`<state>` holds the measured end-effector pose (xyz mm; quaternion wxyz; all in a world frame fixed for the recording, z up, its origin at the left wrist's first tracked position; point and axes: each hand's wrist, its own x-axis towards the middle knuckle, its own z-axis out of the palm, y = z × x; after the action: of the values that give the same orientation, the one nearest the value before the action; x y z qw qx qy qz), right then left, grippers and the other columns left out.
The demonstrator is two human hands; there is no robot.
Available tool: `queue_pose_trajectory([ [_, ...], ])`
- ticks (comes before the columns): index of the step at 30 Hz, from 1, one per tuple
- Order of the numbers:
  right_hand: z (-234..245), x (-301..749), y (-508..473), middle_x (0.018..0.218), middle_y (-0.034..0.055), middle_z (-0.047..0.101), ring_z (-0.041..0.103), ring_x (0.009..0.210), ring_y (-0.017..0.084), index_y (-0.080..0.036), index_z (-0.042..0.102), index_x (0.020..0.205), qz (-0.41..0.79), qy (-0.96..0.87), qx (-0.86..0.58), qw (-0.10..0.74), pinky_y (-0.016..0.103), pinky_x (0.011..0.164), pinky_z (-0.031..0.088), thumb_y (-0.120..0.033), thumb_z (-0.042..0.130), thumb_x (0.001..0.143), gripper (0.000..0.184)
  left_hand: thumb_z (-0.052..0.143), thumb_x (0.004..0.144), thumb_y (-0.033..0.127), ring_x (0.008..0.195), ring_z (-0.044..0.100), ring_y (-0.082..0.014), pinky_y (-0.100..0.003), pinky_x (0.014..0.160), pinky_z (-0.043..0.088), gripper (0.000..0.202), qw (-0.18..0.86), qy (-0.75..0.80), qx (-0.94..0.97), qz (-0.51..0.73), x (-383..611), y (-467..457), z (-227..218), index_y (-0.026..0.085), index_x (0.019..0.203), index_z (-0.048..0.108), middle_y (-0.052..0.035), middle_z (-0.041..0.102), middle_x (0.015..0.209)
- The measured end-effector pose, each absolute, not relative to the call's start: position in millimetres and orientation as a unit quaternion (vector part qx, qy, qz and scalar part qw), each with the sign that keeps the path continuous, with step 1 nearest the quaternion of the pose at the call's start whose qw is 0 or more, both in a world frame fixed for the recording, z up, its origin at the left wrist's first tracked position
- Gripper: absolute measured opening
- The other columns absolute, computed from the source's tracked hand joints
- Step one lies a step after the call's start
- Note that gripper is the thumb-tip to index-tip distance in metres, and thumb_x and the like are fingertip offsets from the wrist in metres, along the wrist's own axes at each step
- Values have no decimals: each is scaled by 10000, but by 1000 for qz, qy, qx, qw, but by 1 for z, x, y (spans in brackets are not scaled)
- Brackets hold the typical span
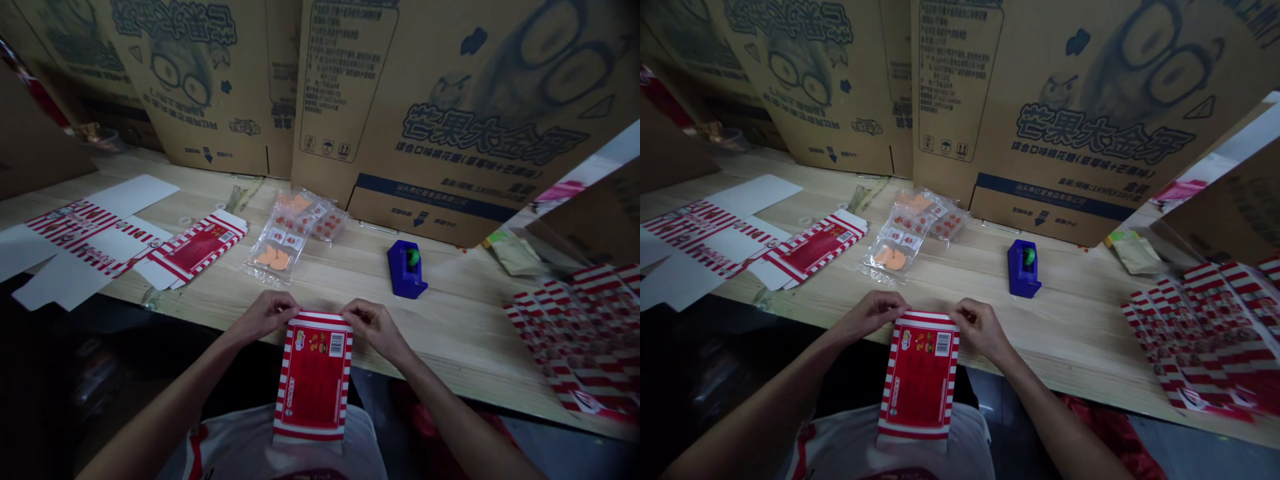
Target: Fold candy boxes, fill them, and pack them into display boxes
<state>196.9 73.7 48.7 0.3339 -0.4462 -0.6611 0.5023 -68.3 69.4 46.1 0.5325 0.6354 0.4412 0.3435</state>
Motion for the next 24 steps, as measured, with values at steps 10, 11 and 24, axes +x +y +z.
queue_pose_trajectory([
  [10, 15, 182, 35, 967, 67, 695, 652, 905, 192, -206, 704, 894, 450, -617, -446, 467, 301, 777, 523, -290, 649, 831, 118, 764, 717, 341, 779, 680, -200, -279, 680, 551, 297, 633, 469, 417, 452, -39, 36, 10, 177, 951, 685, -51, 720, 901],
  [11, 15, 187, 38, 1040, 72, 693, 651, 950, 201, -214, 699, 991, 476, -618, -434, 451, 317, 805, 526, -306, 669, 816, 201, 789, 684, 346, 751, 686, -206, -286, 659, 559, 332, 634, 485, 387, 461, -37, 36, 9, 174, 949, 686, -50, 724, 886],
  [24, 8, 322, 162, 483, 3, 558, 514, 505, 153, -155, 623, 520, 212, -392, -672, 591, 264, 492, 393, -448, 702, 528, 304, 839, 602, 354, 708, 671, -195, -270, 625, 557, 361, 586, 503, 438, 460, -66, 83, 49, 179, 874, 678, -29, 699, 831],
])
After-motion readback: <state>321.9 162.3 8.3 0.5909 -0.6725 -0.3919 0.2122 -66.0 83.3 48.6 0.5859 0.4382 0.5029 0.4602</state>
